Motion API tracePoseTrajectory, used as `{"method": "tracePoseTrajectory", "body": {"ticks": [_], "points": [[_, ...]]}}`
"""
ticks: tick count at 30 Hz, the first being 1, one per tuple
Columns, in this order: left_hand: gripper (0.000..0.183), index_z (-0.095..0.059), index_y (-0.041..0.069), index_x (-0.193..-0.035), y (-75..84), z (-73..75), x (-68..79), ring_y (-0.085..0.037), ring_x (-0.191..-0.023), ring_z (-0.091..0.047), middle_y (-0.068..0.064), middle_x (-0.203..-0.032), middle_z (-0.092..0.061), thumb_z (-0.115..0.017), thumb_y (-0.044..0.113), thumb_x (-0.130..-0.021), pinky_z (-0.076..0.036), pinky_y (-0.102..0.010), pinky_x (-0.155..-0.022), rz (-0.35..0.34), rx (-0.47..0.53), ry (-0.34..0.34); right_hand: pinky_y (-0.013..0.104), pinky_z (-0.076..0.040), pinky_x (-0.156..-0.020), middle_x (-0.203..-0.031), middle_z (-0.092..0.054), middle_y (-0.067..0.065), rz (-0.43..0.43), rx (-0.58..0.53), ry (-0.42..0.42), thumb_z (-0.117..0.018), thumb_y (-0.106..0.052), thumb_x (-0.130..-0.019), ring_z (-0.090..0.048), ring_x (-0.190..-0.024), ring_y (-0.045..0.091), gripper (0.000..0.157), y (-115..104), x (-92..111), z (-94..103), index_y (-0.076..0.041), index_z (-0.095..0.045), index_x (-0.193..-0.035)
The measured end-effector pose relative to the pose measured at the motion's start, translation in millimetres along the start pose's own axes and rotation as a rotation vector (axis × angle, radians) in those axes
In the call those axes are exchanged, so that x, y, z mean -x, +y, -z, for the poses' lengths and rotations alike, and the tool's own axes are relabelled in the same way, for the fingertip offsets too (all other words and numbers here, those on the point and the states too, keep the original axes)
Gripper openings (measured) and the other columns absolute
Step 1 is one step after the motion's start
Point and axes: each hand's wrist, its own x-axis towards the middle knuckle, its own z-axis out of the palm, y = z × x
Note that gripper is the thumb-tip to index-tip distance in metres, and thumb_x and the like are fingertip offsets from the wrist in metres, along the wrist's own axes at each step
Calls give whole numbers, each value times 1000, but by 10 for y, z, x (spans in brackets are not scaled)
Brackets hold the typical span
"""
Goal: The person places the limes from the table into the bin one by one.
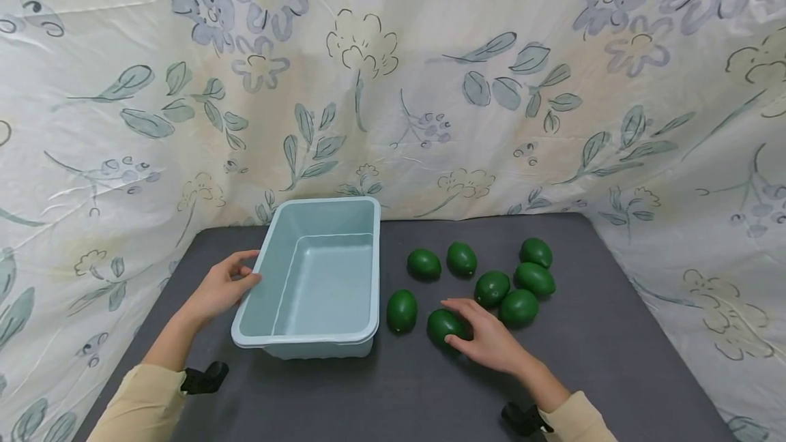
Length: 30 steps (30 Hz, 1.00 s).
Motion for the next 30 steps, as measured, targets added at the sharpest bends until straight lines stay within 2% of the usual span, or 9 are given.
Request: {"method": "tracePoseTrajectory", "body": {"ticks": [4,15,19,26,30], "points": [[58,-27,3,-142,-8,-1,1,-21,-76,-56,-17,-99,-53,-53,18,-92,-48,-32,-59,4,15,-5,34,-47,-84,-123,-54,-2,0,-17,-19,-72,-26,-80,-55,-108,14,52,4,-2,-18,-14,-53,-127],[59,-27,5,-143,-24,0,12,-21,-77,-57,-18,-102,-52,-54,19,-92,-49,-32,-61,14,52,-12,30,-48,-79,-117,-55,-7,-31,-42,-37,-72,-24,-80,-57,-100,10,51,22,4,-74,-15,-53,-127],[59,-26,6,-143,-25,-3,1,-21,-78,-58,-18,-104,-52,-54,19,-92,-50,-32,-63,18,53,-16,27,-47,-73,-116,-56,-6,-49,-39,-20,-72,-24,-80,-56,-95,8,51,15,2,-55,-15,-54,-126],[59,-26,6,-143,-25,2,3,-21,-77,-58,-18,-103,-53,-54,18,-93,-50,-33,-63,23,65,-22,22,-42,-63,-115,-56,-4,-66,-38,29,-73,-22,-79,-49,-75,4,50,-11,-53,39,-19,-55,-125],[59,-26,5,-143,-21,3,9,-21,-76,-58,-19,-103,-53,-53,18,-92,-50,-34,-63,21,70,-22,23,-44,-63,-115,-56,-3,-58,-36,44,-73,-22,-79,-50,-78,5,49,-14,-97,80,-20,-55,-125]]}}
